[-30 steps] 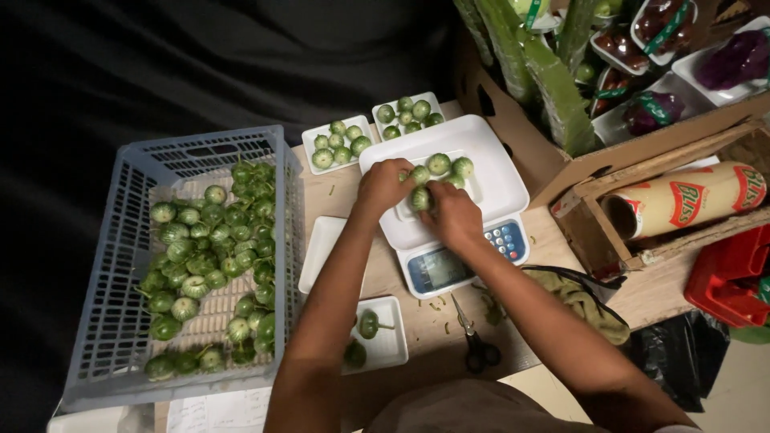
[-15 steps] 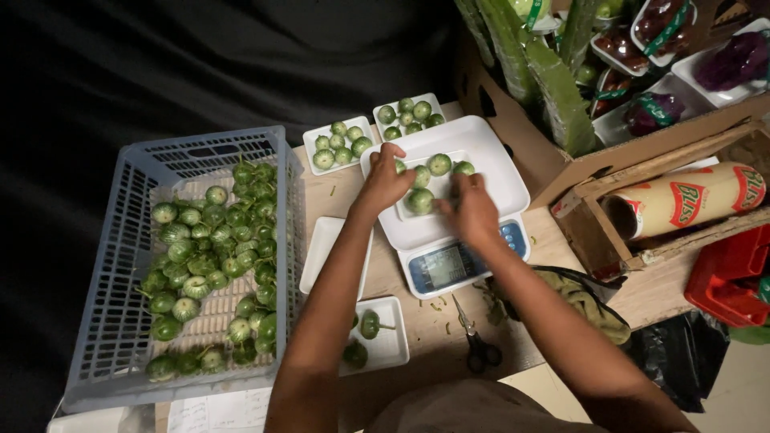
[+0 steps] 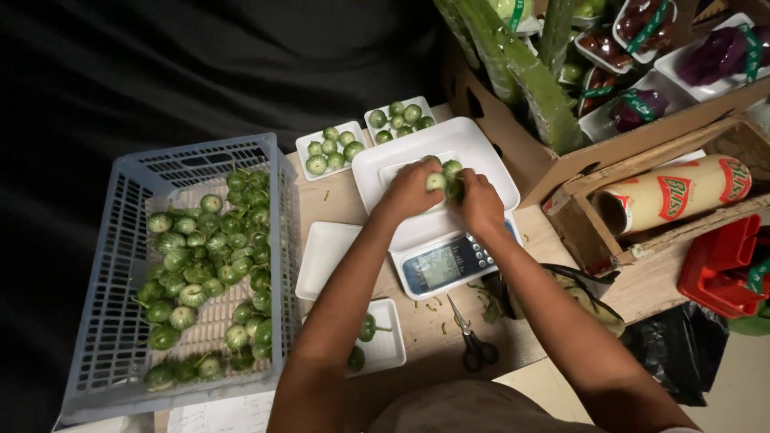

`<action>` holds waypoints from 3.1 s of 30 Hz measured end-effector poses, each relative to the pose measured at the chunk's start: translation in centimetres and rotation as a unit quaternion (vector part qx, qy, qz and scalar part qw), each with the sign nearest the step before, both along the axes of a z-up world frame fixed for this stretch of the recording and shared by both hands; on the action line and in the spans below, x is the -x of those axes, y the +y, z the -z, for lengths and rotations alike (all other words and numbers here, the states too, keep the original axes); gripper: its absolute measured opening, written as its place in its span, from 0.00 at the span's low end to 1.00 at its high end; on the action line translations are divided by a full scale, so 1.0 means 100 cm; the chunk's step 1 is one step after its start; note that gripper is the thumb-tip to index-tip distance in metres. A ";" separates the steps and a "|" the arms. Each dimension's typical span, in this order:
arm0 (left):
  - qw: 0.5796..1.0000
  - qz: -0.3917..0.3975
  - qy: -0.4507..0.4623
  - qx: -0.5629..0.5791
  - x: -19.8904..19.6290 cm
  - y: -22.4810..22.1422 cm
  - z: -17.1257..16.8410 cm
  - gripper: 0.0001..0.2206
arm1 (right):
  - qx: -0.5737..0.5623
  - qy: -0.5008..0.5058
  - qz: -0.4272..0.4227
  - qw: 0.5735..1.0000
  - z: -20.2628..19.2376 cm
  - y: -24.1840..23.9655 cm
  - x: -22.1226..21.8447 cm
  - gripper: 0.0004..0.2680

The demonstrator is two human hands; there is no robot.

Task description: Trimming the stems of small green eggplants using scissors and placing them into trays for weighing.

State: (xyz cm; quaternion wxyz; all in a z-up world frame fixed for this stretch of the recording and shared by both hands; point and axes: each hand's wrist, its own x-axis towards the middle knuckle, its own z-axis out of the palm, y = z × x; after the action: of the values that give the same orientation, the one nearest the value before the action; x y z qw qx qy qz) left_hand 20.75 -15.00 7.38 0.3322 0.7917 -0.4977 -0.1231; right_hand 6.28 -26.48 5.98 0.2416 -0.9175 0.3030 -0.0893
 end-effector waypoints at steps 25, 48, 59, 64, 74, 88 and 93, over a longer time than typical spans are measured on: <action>0.974 -0.104 -0.075 -0.188 -0.016 -0.054 0.010 0.13 | -0.008 -0.070 -0.098 0.993 0.017 -0.010 -0.002 0.21; 0.969 -0.116 0.071 -0.206 0.007 0.034 -0.023 0.27 | -0.030 -0.099 -0.102 0.989 0.022 -0.010 -0.004 0.20; 0.971 -0.156 0.137 -0.118 0.015 0.080 -0.047 0.32 | -0.122 -0.222 -0.056 0.966 0.001 -0.002 0.053 0.16; 0.953 -0.227 0.191 -0.053 0.031 0.129 -0.059 0.30 | -0.318 -0.240 0.055 0.916 -0.021 0.020 0.123 0.10; 0.943 -0.198 0.267 -0.009 0.106 0.171 -0.022 0.22 | -0.679 -0.227 0.198 0.670 0.083 0.065 0.205 0.07; 0.946 -0.125 0.278 -0.110 0.169 0.206 0.024 0.21 | -0.684 -0.324 -0.016 0.653 0.057 0.141 0.211 0.22; 0.944 -0.128 0.283 -0.112 0.181 0.249 0.040 0.16 | -0.481 -0.275 -0.013 0.832 0.083 0.164 0.192 0.26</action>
State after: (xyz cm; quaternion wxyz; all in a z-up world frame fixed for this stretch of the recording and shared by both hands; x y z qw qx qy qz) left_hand 2.64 9.85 3.39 0.3813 0.8136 -0.2608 -0.3532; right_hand -12.93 -10.13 -2.35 0.7269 -0.6270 0.2170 -0.1774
